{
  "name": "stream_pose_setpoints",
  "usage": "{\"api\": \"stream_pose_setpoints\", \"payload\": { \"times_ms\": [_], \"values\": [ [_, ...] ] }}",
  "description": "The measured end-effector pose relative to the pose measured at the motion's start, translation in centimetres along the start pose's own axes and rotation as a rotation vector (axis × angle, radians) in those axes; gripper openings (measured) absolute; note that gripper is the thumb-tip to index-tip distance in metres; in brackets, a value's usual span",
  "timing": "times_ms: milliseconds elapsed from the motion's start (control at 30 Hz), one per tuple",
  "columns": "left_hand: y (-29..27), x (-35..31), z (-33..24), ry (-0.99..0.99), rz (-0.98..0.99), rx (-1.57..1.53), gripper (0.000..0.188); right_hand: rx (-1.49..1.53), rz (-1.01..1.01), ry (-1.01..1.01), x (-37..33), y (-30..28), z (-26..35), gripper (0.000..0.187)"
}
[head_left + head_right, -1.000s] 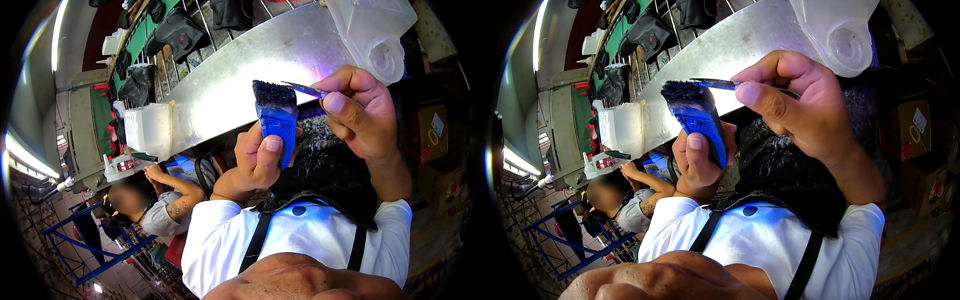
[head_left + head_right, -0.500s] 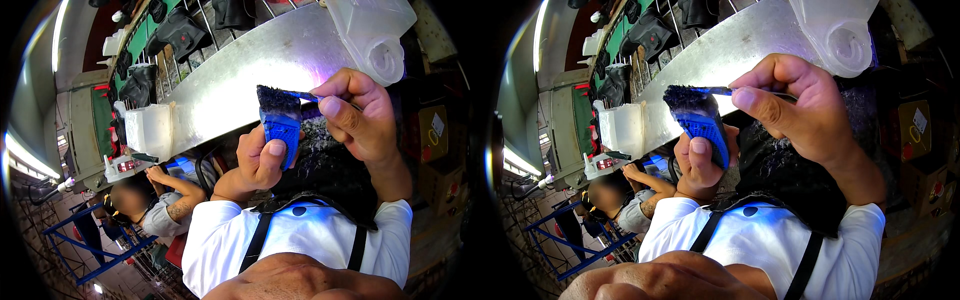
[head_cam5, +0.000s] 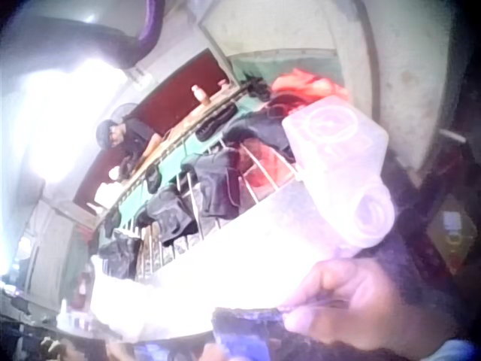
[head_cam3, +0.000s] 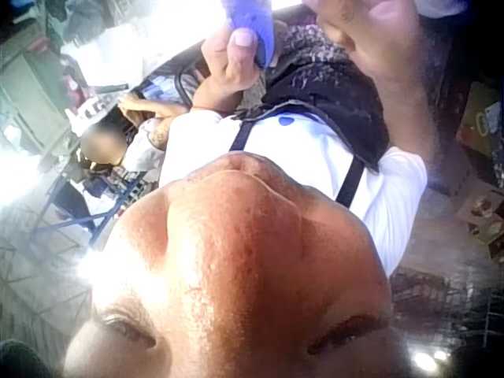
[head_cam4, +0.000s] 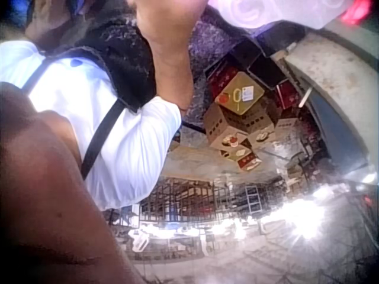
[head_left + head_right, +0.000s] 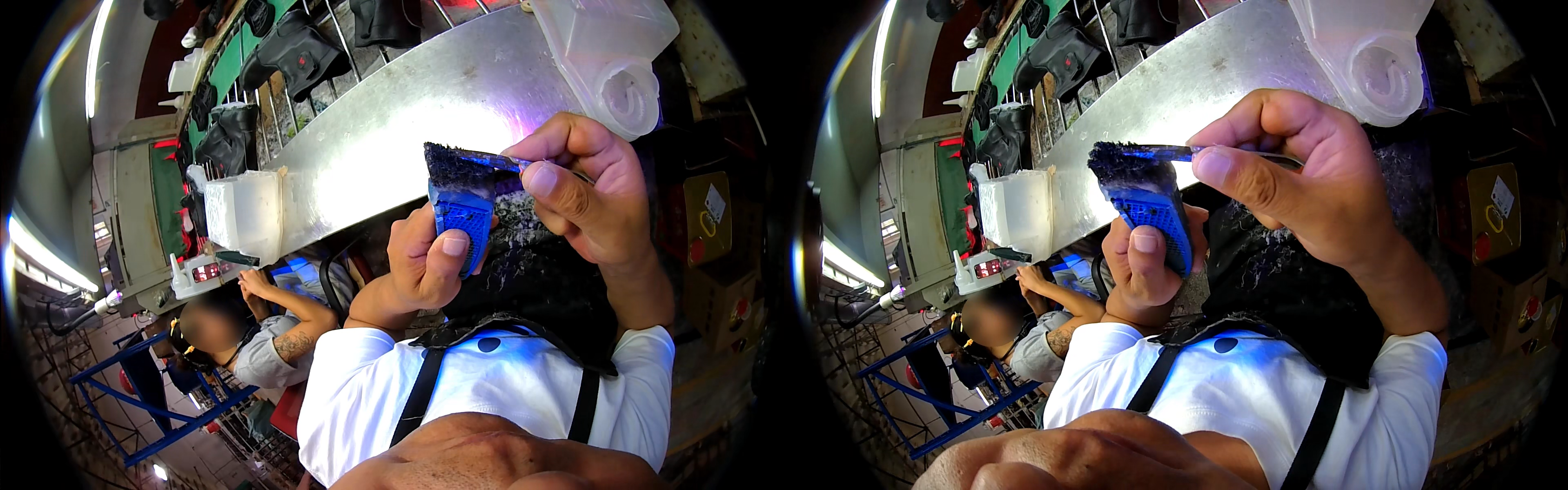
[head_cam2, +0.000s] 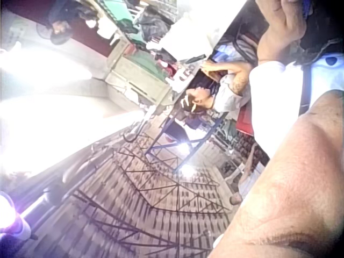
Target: The person cleans a small tool using a brush and a thin metal pick, then applies a liquid substance to the edges and sole of a black leather boot using a blue brush.
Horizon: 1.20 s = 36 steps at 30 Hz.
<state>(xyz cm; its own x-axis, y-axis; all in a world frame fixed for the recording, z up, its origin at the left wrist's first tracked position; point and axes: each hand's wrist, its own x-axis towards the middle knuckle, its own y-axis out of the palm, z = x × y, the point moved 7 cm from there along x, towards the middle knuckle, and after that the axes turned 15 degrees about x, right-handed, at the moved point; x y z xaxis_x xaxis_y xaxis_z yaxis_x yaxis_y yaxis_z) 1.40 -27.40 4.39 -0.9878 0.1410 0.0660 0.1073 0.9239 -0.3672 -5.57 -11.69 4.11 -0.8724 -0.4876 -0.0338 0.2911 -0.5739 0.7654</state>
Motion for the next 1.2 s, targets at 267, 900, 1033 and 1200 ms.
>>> {"api": "stream_pose_setpoints", "payload": {
  "times_ms": [267,900,1033,1200],
  "values": [
    [0.0,0.0,0.0,0.025,-0.004,-0.003,0.036,0.035,0.011,-0.020,-0.1,0.0,-0.4,0.018],
    [-0.2,0.3,0.0,-0.054,-0.034,-0.066,0.040,0.220,-0.059,-0.037,0.6,-1.3,-0.9,0.019],
    [-0.2,0.8,-0.6,-0.215,-0.121,-0.019,0.054,0.260,-0.090,-0.039,0.7,-1.9,-1.2,0.019],
    [-0.2,0.8,-0.4,-0.250,-0.160,0.000,0.058,0.260,-0.080,-0.009,0.7,-1.9,-1.5,0.019]
  ]
}}
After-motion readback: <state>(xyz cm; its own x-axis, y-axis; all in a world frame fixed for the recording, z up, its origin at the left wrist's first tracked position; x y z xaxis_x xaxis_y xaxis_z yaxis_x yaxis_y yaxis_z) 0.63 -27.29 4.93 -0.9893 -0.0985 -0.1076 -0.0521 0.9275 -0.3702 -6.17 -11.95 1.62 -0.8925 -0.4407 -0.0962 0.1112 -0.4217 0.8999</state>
